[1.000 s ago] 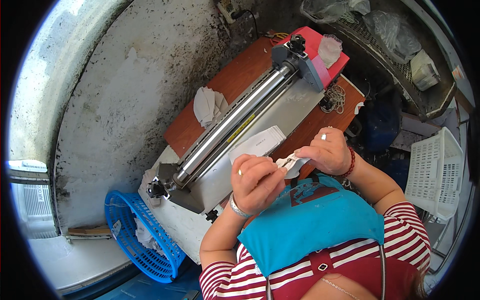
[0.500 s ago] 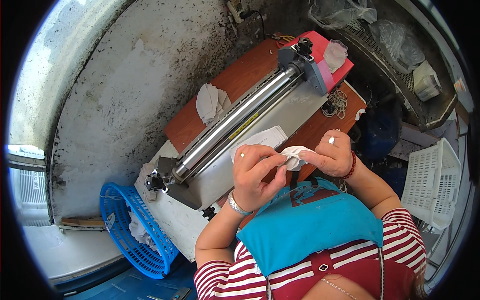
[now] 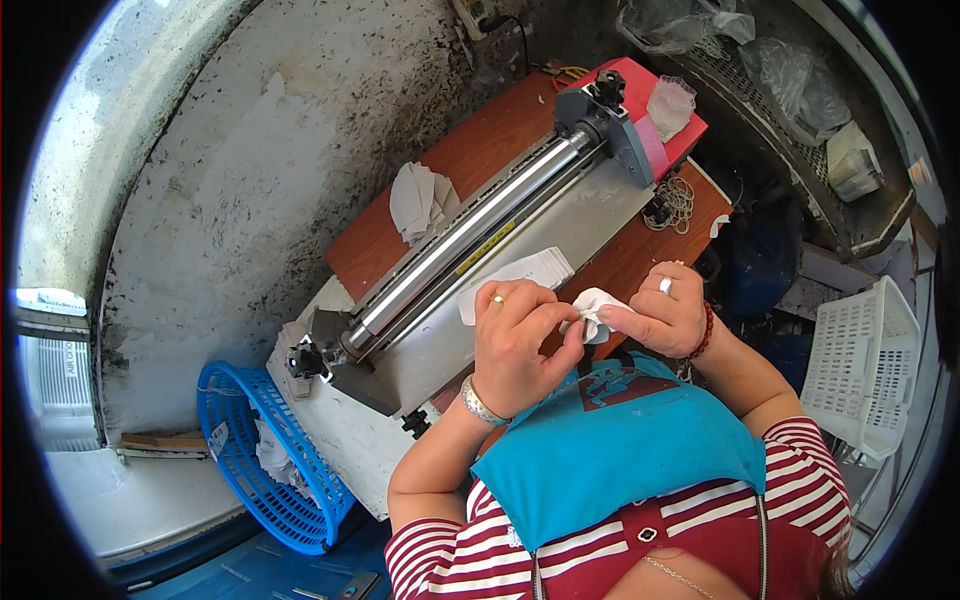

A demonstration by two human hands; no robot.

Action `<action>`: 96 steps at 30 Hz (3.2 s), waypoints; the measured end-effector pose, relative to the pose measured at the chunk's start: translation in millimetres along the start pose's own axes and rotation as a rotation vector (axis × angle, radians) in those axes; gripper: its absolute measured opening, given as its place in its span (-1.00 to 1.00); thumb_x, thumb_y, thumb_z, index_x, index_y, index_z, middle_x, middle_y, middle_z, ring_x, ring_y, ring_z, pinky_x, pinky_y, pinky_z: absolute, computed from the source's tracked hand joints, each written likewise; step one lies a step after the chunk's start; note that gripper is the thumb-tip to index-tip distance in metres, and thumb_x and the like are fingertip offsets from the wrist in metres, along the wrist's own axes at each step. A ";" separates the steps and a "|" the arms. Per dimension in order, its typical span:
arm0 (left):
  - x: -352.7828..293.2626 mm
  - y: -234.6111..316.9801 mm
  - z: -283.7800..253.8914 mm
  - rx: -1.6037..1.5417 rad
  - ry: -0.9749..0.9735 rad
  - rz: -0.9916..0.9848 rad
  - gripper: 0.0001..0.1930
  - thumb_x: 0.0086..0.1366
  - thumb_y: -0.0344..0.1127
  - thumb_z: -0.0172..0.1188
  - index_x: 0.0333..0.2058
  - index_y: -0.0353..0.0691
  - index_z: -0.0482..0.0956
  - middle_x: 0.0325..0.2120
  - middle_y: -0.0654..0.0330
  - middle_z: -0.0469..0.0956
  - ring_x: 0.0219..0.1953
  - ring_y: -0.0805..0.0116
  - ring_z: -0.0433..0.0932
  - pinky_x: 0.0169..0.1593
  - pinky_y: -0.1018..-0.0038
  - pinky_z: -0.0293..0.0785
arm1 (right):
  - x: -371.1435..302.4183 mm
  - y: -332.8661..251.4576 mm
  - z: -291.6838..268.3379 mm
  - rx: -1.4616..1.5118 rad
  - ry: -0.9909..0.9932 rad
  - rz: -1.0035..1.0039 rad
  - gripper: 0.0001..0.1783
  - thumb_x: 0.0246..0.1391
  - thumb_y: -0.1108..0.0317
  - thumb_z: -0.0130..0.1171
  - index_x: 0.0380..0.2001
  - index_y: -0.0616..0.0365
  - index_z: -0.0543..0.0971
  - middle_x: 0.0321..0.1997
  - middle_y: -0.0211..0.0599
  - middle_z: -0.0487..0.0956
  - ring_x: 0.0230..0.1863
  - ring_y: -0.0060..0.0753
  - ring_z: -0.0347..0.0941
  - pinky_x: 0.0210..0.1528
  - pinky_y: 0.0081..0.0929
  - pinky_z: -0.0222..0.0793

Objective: Applying glue or adhesive to pieces of white lining fabric or shoe upper materials using a motorized roller cementer machine.

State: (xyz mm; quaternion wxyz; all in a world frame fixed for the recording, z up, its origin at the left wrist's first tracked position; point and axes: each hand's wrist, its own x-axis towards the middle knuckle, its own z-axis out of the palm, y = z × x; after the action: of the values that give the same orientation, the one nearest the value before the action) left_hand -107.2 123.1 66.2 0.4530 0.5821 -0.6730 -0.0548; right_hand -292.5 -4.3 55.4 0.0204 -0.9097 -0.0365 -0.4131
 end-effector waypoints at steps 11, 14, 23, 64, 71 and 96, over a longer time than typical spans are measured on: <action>2.5 -3.0 9.6 0.082 0.053 0.073 -0.82 -0.17 -0.47 0.32 -0.53 -0.13 0.52 -0.52 0.27 0.44 -0.39 0.28 0.44 -0.13 0.35 0.24 | -1.5 0.3 0.8 0.013 -0.033 0.001 -0.62 -0.12 0.38 0.16 -0.13 0.07 0.59 -0.70 -0.58 0.21 -0.71 -0.61 0.17 -0.64 -0.58 0.05; 3.7 -3.8 9.6 0.144 0.053 0.099 -0.81 -0.19 -0.47 0.29 -0.54 -0.13 0.49 -0.51 0.27 0.43 -0.39 0.29 0.44 -0.13 0.34 0.24 | -1.8 -0.5 1.5 0.012 -0.034 0.005 -0.60 -0.14 0.39 0.16 -0.12 0.08 0.58 -0.69 -0.57 0.23 -0.71 -0.61 0.18 -0.64 -0.58 0.04; 2.5 -9.7 3.8 0.407 0.120 0.313 -0.81 -0.24 -0.44 0.22 -0.53 -0.14 0.48 -0.50 0.28 0.40 -0.38 0.32 0.47 -0.21 0.32 0.29 | 0.8 -9.2 -1.5 -0.048 -0.142 0.059 -0.68 -0.16 0.40 0.18 -0.22 0.07 0.61 -0.69 -0.55 0.26 -0.71 -0.60 0.20 -0.64 -0.57 0.06; -18.4 -19.0 19.1 -0.993 -0.114 -0.576 -0.69 0.41 -0.28 -0.07 -0.25 -0.42 0.57 -0.41 0.26 0.50 -0.40 0.55 0.40 -0.26 0.60 0.34 | -10.9 -16.8 23.8 0.711 0.091 0.775 -0.81 0.05 0.51 0.23 -0.22 0.26 0.62 -0.32 -0.24 0.58 -0.32 -0.43 0.51 -0.30 -0.56 0.41; -18.6 -21.9 20.0 -0.989 -0.134 -0.642 -0.63 0.40 -0.21 -0.09 -0.21 -0.45 0.56 -0.35 0.14 0.59 -0.34 0.43 0.54 -0.27 0.54 0.47 | -12.4 -22.1 25.2 0.827 0.191 0.864 -0.83 0.12 0.49 0.18 -0.20 0.27 0.61 -0.30 -0.23 0.58 -0.29 -0.48 0.49 -0.25 -0.60 0.40; -17.0 -22.1 27.4 -1.306 0.043 -0.874 -0.68 0.40 -0.24 -0.06 -0.12 -0.35 0.55 -0.21 0.17 0.58 -0.19 0.40 0.52 -0.15 0.42 0.50 | 8.6 -12.1 3.4 0.440 -0.045 0.424 -0.64 -0.06 0.22 0.35 -0.18 0.11 0.56 -0.52 -0.41 0.53 -0.62 -0.52 0.38 -0.53 -0.57 0.22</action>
State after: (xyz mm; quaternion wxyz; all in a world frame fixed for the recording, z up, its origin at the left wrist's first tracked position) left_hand -110.9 117.9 27.6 0.6536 0.4110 -0.2058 -0.6013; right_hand -285.4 8.4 59.7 0.3021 -0.8797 0.0653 -0.3614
